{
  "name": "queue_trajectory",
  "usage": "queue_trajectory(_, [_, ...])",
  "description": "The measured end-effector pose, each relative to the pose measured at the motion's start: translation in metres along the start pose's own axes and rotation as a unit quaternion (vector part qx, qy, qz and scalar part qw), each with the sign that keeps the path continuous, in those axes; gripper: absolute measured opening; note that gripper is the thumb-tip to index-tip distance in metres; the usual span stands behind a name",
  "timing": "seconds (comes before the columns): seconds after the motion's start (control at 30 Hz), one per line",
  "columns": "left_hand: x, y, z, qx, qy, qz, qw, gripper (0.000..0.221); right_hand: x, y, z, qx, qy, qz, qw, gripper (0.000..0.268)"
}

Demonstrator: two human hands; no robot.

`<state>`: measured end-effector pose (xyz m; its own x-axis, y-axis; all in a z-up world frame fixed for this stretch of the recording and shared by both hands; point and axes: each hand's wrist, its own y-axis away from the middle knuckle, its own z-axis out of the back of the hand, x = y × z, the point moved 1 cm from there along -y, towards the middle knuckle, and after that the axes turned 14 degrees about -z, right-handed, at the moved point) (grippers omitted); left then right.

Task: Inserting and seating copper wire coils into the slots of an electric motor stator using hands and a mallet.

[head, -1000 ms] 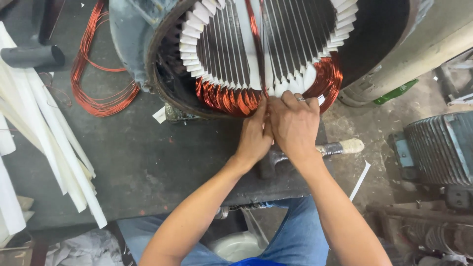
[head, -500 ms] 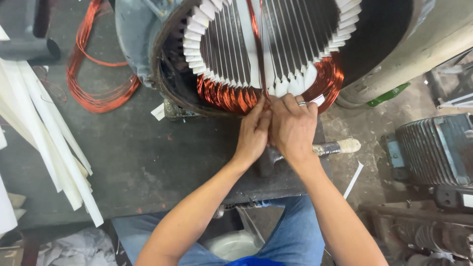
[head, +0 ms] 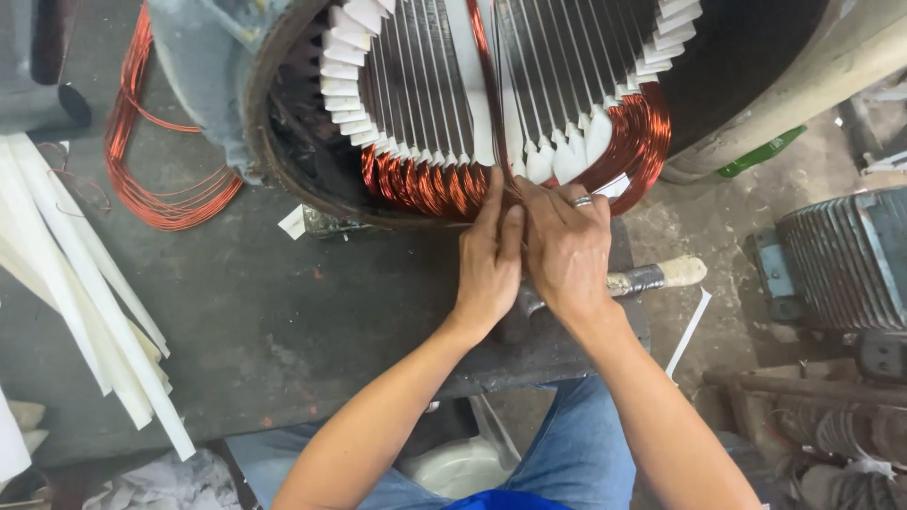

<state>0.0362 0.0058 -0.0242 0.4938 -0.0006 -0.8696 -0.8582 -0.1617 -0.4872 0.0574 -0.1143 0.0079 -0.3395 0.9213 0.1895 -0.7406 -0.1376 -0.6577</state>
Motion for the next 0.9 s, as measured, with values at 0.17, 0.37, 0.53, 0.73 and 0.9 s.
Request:
queue_trajectory(0.17, [0.013, 0.004, -0.001, 0.007, 0.030, 0.007, 0.999, 0.056, 0.016, -0.009, 0.015, -0.001, 0.011, 0.006, 1.000, 0.027])
queue_trajectory(0.37, [0.013, 0.005, -0.002, -0.001, 0.100, 0.024, 0.995, 0.054, 0.010, -0.010, 0.015, 0.023, 0.022, 0.028, 0.999, 0.026])
queue_trajectory(0.53, [-0.004, -0.001, 0.002, -0.016, 0.179, 0.069, 0.981, 0.052, 0.004, -0.012, 0.009, 0.052, 0.072, 0.055, 0.995, 0.023])
queue_trajectory(0.73, [-0.004, -0.005, 0.003, -0.023, 0.179, 0.090, 0.979, 0.045, -0.008, -0.007, 0.004, 0.070, 0.083, 0.070, 0.992, 0.025])
queue_trajectory(0.9, [0.015, 0.001, -0.001, -0.006, 0.173, 0.107, 0.979, 0.045, 0.010, -0.007, 0.027, 0.066, 0.062, 0.057, 0.994, 0.023])
